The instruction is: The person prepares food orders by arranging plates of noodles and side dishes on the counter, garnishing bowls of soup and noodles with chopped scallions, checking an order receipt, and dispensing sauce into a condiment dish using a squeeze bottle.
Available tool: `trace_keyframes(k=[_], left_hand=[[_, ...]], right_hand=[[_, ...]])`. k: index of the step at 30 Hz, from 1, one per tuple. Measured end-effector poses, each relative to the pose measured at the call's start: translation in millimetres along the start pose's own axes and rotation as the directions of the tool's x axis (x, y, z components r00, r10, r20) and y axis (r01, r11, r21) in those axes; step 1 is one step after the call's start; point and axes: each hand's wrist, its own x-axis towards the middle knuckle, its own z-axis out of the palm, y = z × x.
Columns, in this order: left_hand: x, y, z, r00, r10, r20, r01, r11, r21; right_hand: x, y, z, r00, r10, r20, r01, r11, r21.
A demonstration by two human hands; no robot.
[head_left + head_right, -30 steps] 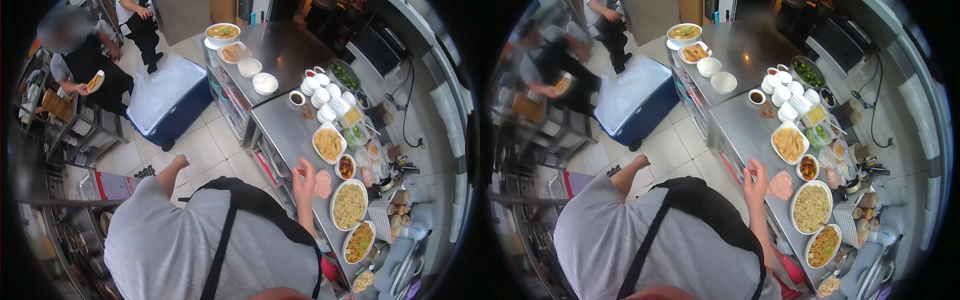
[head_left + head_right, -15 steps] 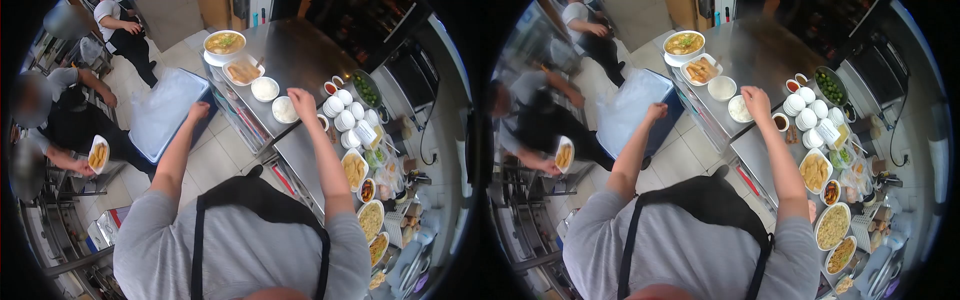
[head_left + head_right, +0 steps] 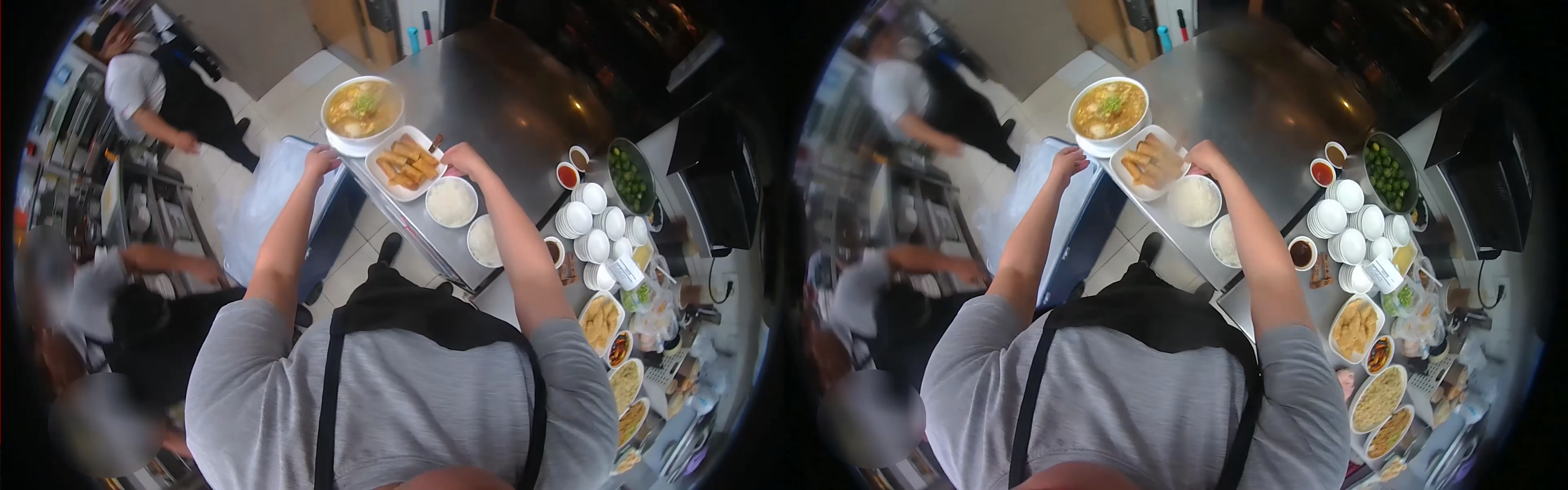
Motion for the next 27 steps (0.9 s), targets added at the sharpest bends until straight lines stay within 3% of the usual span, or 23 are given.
trace_keyframes(k=[4,8,11,13,14,18,20,21,27], left_hand=[[56.2,-8.0,-11.3,0.994,0.031,0.103,-0.034,0.999,0.029],[63.2,13.2,-16.4,0.958,-0.064,0.280,0.048,0.997,0.062],[62.6,25.1,-8.4,0.928,-0.108,0.357,0.094,0.994,0.058],[68.3,29.3,-3.0,0.924,-0.137,0.358,0.149,0.989,-0.006],[68.0,29.7,-3.9,0.916,-0.138,0.376,0.149,0.989,-0.002],[92.2,47.5,36.7,0.909,-0.142,0.392,0.155,0.988,-0.003],[102.8,62.4,75.4,0.904,-0.115,0.412,0.133,0.991,-0.017],[103.5,62.1,67.4,0.899,-0.095,0.428,0.112,0.994,-0.016],[159.6,88.0,181.4,0.874,-0.087,0.478,0.123,0.991,-0.045]], right_hand=[[-2.6,-1.1,0.6,0.986,-0.110,-0.122,0.103,0.993,-0.062],[-17.1,2.2,-19.2,0.964,-0.016,-0.265,0.017,1.000,0.000],[-23.1,21.9,-31.6,0.916,0.070,-0.395,-0.032,0.994,0.101],[-32.2,22.4,-32.1,0.833,0.180,-0.524,0.017,0.937,0.350],[-35.9,21.3,-26.5,0.821,0.189,-0.538,0.016,0.935,0.353],[-31.4,17.2,-36.1,0.718,0.335,-0.610,0.055,0.846,0.530],[-20.4,20.6,-49.9,0.626,0.371,-0.686,0.201,0.773,0.602],[-19.8,12.4,-37.8,0.622,0.354,-0.699,0.212,0.782,0.586],[29.1,10.3,-86.1,0.460,0.469,-0.754,0.387,0.658,0.646]])
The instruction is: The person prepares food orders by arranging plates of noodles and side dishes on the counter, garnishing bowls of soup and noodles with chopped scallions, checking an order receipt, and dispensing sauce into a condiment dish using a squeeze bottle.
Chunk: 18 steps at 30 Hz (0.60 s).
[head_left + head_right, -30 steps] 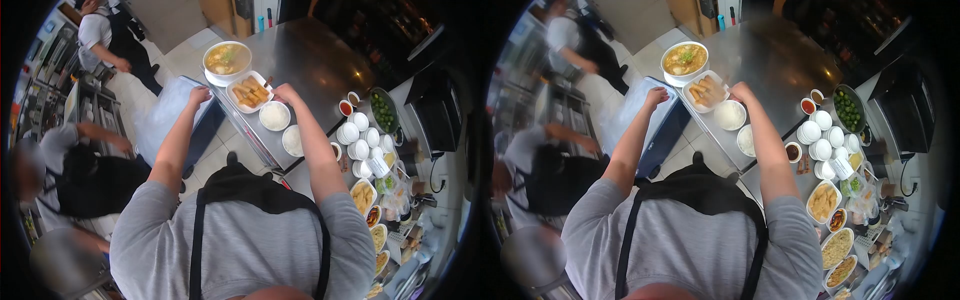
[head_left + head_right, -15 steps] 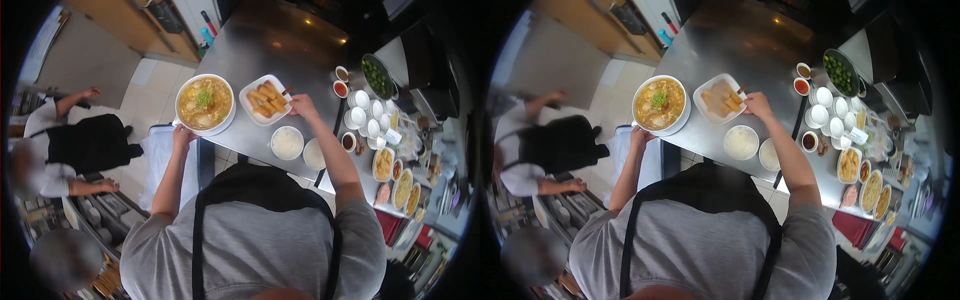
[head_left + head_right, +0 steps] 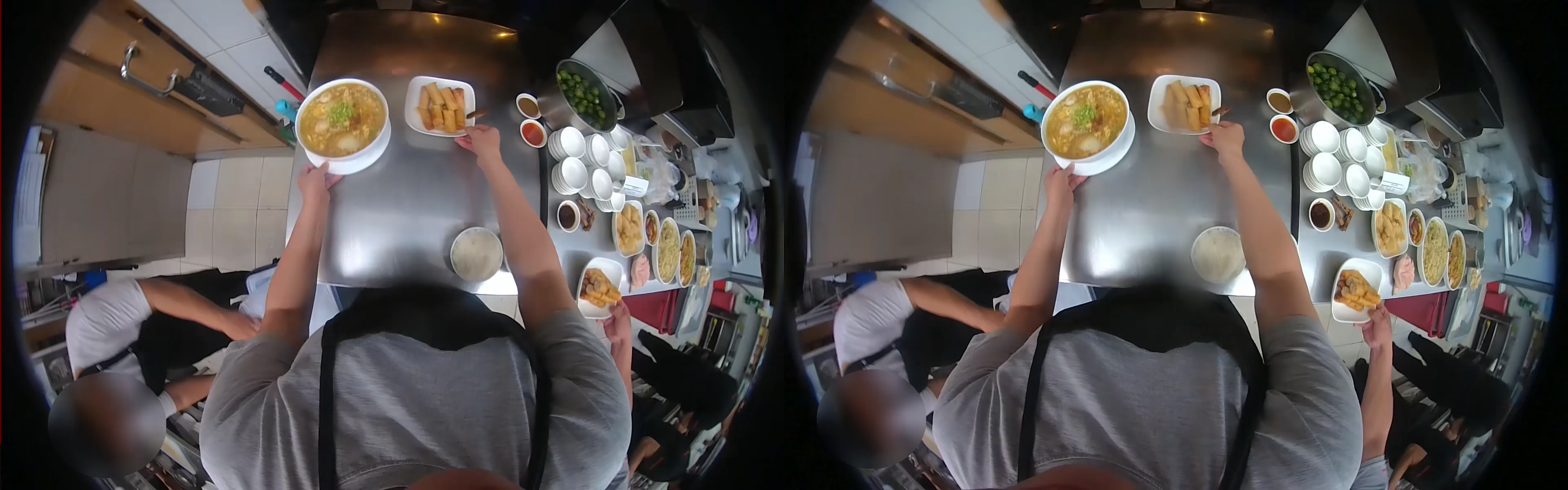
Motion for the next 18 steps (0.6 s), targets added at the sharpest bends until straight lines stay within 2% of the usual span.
trace_keyframes(k=[2,6,9,11,13,15,17,18], left_hand=[[36.2,6.1,12.5,1.000,-0.007,-0.030,0.006,0.999,-0.033],[98.1,25.0,52.1,1.000,0.020,0.012,-0.019,0.999,-0.029],[137.9,41.6,71.4,1.000,0.002,-0.030,-0.001,1.000,0.006],[161.5,51.9,85.5,1.000,-0.007,-0.004,0.007,1.000,0.008],[178.9,59.6,93.2,1.000,0.017,0.019,-0.017,1.000,0.000],[193.2,65.1,96.2,0.998,-0.027,-0.064,0.031,0.997,0.066],[204.1,70.3,100.4,0.999,-0.040,-0.030,0.041,0.998,0.056],[209.8,70.6,103.2,0.997,-0.052,-0.063,0.056,0.996,0.065]], right_hand=[[13.8,-7.4,14.9,0.999,0.028,-0.037,-0.028,1.000,0.008],[54.6,-18.8,39.4,0.992,0.041,-0.117,-0.042,0.999,-0.011],[94.6,-15.7,56.1,0.992,-0.005,-0.127,-0.008,0.995,-0.101],[138.7,-5.3,66.3,0.993,-0.086,-0.083,0.050,0.931,-0.361],[168.6,-8.9,80.8,0.992,-0.038,-0.120,-0.007,0.935,-0.355],[175.3,-5.3,92.4,0.989,0.026,-0.143,-0.076,0.933,-0.351],[175.0,-23.0,103.0,0.995,0.004,-0.099,-0.045,0.905,-0.422],[174.8,-27.0,105.3,0.995,0.009,-0.097,-0.049,0.906,-0.421]])
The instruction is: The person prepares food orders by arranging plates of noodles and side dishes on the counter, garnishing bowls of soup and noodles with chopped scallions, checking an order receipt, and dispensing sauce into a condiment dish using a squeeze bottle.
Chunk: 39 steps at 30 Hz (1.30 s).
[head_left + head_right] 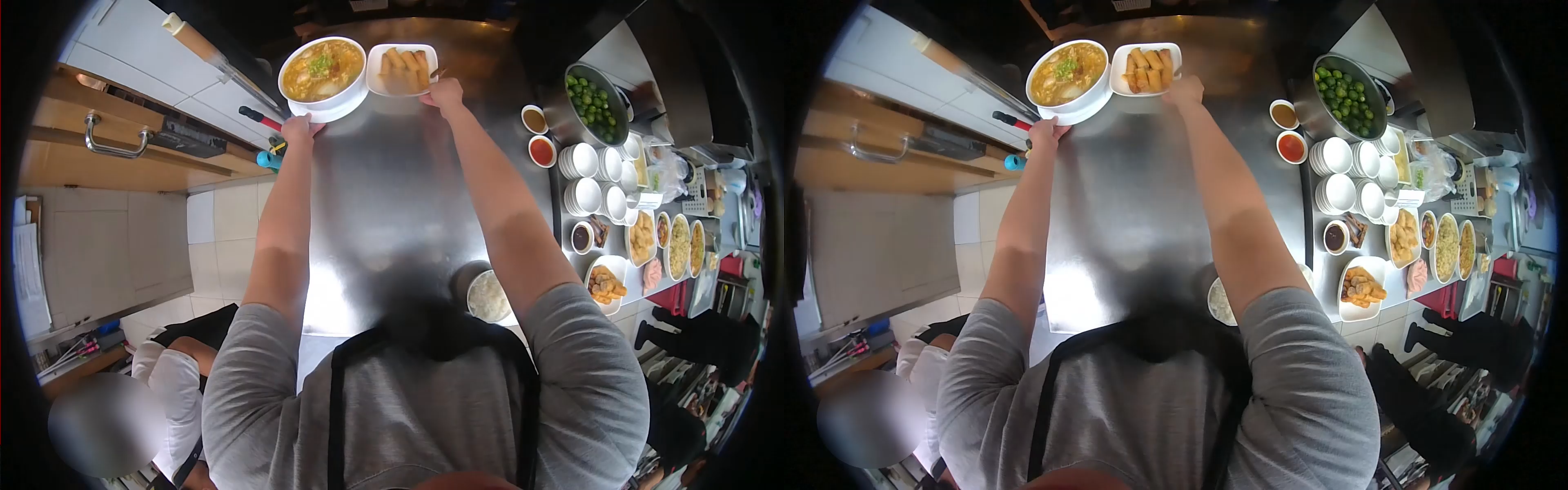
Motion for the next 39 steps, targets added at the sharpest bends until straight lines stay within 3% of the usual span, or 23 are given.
trace_keyframes(k=[3,4,5,7,8,9,10,11,14,15,16,18,19,21,22,24,25,27,28,31,33,36,39], left_hand=[[6.2,-0.8,-3.4,0.999,-0.006,0.035,0.006,1.000,-0.016],[2.0,-0.7,-3.8,1.000,0.003,-0.004,-0.003,1.000,-0.020],[-2.3,0.6,-8.3,1.000,-0.003,0.001,0.003,1.000,-0.013],[-20.4,0.1,-22.1,0.978,-0.061,0.198,0.081,0.992,-0.096],[-44.5,-2.8,-22.4,0.988,0.020,0.151,-0.013,0.999,-0.042],[-71.4,-7.8,-21.1,0.986,0.002,0.166,0.002,1.000,-0.026],[-101.9,-17.3,-22.0,0.964,0.120,0.238,-0.139,0.988,0.066],[-130.5,-29.0,-23.5,0.919,0.220,0.327,-0.278,0.950,0.143],[-237.8,-67.8,-12.4,0.665,0.124,0.736,-0.596,0.683,0.423],[-279.5,-78.0,-8.2,0.550,0.071,0.832,-0.661,0.646,0.382],[-317.7,-85.0,-3.7,0.426,0.028,0.904,-0.725,0.609,0.322],[-377.4,-93.3,7.5,0.177,-0.094,0.980,-0.909,0.366,0.199],[-400.1,-96.9,11.5,0.171,-0.091,0.981,-0.911,0.364,0.193],[-432.8,-103.6,22.9,0.048,-0.233,0.971,-0.976,0.194,0.095],[-439.7,-109.1,26.5,0.027,-0.228,0.973,-0.977,0.199,0.074],[-449.1,-124.5,32.8,-0.027,-0.222,0.975,-0.999,0.049,-0.017],[-452.7,-127.0,35.2,-0.039,-0.222,0.974,-0.998,0.051,-0.029],[-455.3,-127.0,38.4,0.058,-0.253,0.966,-0.998,-0.002,0.060],[-454.3,-125.6,38.1,0.062,-0.239,0.969,-0.998,-0.011,0.061],[-442.1,-111.2,34.8,0.227,-0.198,0.954,-0.973,0.004,0.232],[-429.2,-94.6,30.2,0.323,-0.154,0.934,-0.945,0.003,0.328],[-409.2,-69.4,27.8,0.423,-0.073,0.903,-0.906,-0.017,0.423],[-388.5,-51.9,30.1,0.509,-0.043,0.860,-0.861,-0.039,0.507]], right_hand=[[-11.1,-7.7,-10.2,0.966,-0.048,0.252,-0.029,0.955,0.294],[-23.4,-15.3,-21.6,0.959,-0.059,0.276,0.019,0.989,0.147],[-35.8,-21.6,-35.6,0.961,-0.052,0.271,0.011,0.989,0.149],[-66.9,-26.7,-72.4,0.936,-0.114,0.334,0.175,0.971,-0.160],[-90.0,-24.1,-96.1,0.917,-0.159,0.366,0.228,0.962,-0.153],[-112.6,-20.3,-123.3,0.897,-0.202,0.394,0.278,0.950,-0.145],[-132.6,-13.5,-152.4,0.851,-0.230,0.473,0.351,0.918,-0.185],[-153.3,-4.8,-183.2,0.801,-0.244,0.547,0.417,0.882,-0.218],[-229.6,37.8,-257.0,0.773,-0.269,0.574,0.553,0.728,-0.404],[-249.0,51.5,-276.7,0.744,-0.280,0.606,0.612,0.649,-0.452],[-269.7,68.3,-291.2,0.762,-0.274,0.587,0.595,0.654,-0.467],[-316.5,99.6,-300.1,0.775,-0.196,0.600,0.572,0.622,-0.535],[-337.1,94.9,-298.9,0.814,0.028,0.580,0.428,0.646,-0.632],[-361.9,127.6,-292.8,0.897,-0.099,0.431,0.440,0.312,-0.842],[-364.6,143.1,-291.2,0.901,-0.114,0.420,0.433,0.327,-0.840],[-363.2,159.1,-285.8,0.899,-0.157,0.409,0.437,0.392,-0.810],[-363.7,153.7,-283.5,0.904,-0.157,0.397,0.426,0.393,-0.815],[-365.3,139.9,-279.9,0.930,-0.100,0.353,0.349,0.537,-0.768],[-362.2,142.0,-278.1,0.927,-0.188,0.323,0.373,0.532,-0.760],[-335.0,117.1,-276.7,0.907,-0.210,0.366,0.417,0.584,-0.696],[-300.2,97.0,-264.9,0.861,-0.296,0.413,0.506,0.571,-0.646],[-232.1,57.8,-236.3,0.733,-0.590,0.339,0.653,0.468,-0.595],[-147.0,-0.8,-198.2,0.824,-0.484,0.293,0.544,0.532,-0.649]])
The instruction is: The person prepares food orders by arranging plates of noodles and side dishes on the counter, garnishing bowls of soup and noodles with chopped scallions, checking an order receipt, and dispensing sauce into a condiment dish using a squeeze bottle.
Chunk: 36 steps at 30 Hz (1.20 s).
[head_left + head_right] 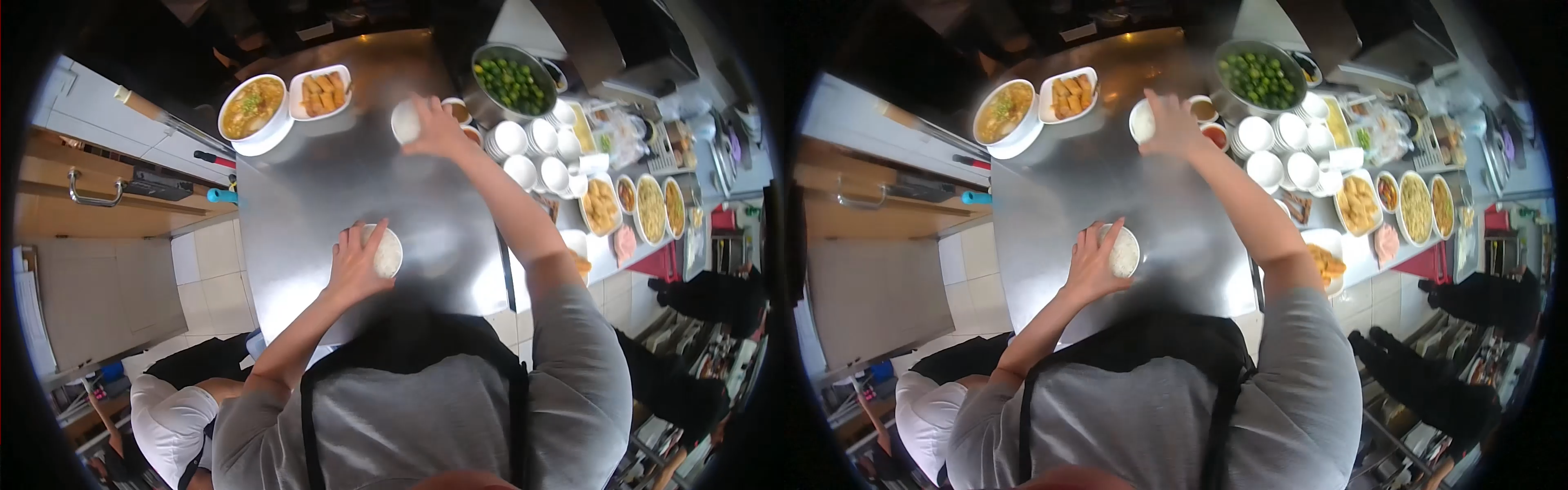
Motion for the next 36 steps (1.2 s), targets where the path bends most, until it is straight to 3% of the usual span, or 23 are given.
trace_keyframes(k=[1,4,6,10,14,16,17,19,20,21,22,24,25,26,28,31,33,35,36], left_hand=[[4.4,-3.7,-3.9,1.000,-0.012,-0.014,0.012,1.000,0.001],[23.3,-16.1,-13.2,0.998,-0.060,-0.009,0.060,0.998,-0.019],[38.9,-22.8,-16.5,0.999,-0.048,-0.017,0.048,0.999,-0.006],[80.9,-31.8,-22.1,0.999,-0.011,-0.045,0.011,1.000,0.000],[132.8,-44.2,-14.7,0.992,0.099,-0.072,-0.097,0.995,0.031],[157.3,-47.1,-12.7,0.990,0.129,-0.050,-0.125,0.990,0.072],[169.5,-47.2,-11.9,0.991,0.131,-0.041,-0.126,0.986,0.110],[196.2,-48.9,-7.6,0.987,0.160,-0.026,-0.154,0.977,0.149],[209.5,-51.8,-4.9,0.982,0.169,-0.088,-0.145,0.962,0.229],[223.2,-51.7,-5.0,0.970,0.191,-0.148,-0.139,0.942,0.305],[236.5,-51.3,-10.7,0.978,0.174,-0.112,-0.134,0.945,0.299],[257.3,-42.5,-24.9,0.995,0.101,-0.020,-0.090,0.949,0.302],[272.3,-54.1,-11.2,0.988,0.130,-0.085,-0.092,0.932,0.350],[268.4,-37.4,-23.2,0.995,0.060,-0.085,-0.021,0.915,0.402],[289.1,-46.1,-15.0,0.999,0.014,-0.047,0.010,0.874,0.486],[292.3,-47.4,-10.8,0.987,-0.011,-0.158,0.096,0.835,0.541],[273.0,-23.4,-16.4,0.974,-0.052,-0.220,0.161,0.841,0.516],[260.2,-14.1,-12.1,0.946,0.010,-0.323,0.147,0.878,0.456],[246.1,0.2,-12.3,0.931,0.029,-0.364,0.133,0.902,0.411]], right_hand=[[36.2,3.7,9.5,0.999,0.007,-0.049,-0.006,1.000,0.014],[128.2,2.3,20.5,0.985,0.170,0.003,-0.170,0.985,-0.039],[170.3,2.2,31.3,0.980,0.199,0.013,-0.199,0.980,-0.024],[212.1,-2.6,51.4,0.959,0.279,0.045,-0.278,0.960,-0.027],[222.5,-1.6,51.5,0.964,0.243,0.109,-0.241,0.970,-0.031],[225.6,17.6,48.3,0.967,0.176,0.185,-0.219,0.945,0.243],[221.0,26.6,43.8,0.966,0.187,0.180,-0.227,0.944,0.240],[192.2,35.4,19.2,0.990,0.115,-0.081,-0.100,0.981,0.168],[168.2,39.9,8.9,0.986,0.137,-0.096,-0.120,0.979,0.163],[133.4,42.5,-2.4,0.984,0.039,-0.174,0.018,0.948,0.317],[94.2,45.6,-15.1,0.961,-0.040,-0.274,0.162,0.883,0.440],[4.9,43.1,-35.5,0.961,-0.026,-0.275,0.189,0.790,0.584],[-37.6,44.3,-42.3,0.971,0.022,-0.237,0.124,0.802,0.584],[-77.6,47.1,-47.9,0.976,0.073,-0.203,0.061,0.809,0.585],[-149.7,50.0,-52.4,0.960,0.149,-0.238,0.009,0.831,0.556],[-245.1,52.8,-59.8,0.928,0.279,-0.245,-0.124,0.856,0.503],[-295.3,52.6,-65.4,0.851,0.360,-0.382,-0.174,0.881,0.441],[-334.7,52.6,-78.5,0.798,0.404,-0.447,-0.223,0.887,0.404],[-351.4,57.7,-81.8,0.717,0.455,-0.529,-0.261,0.878,0.401]])
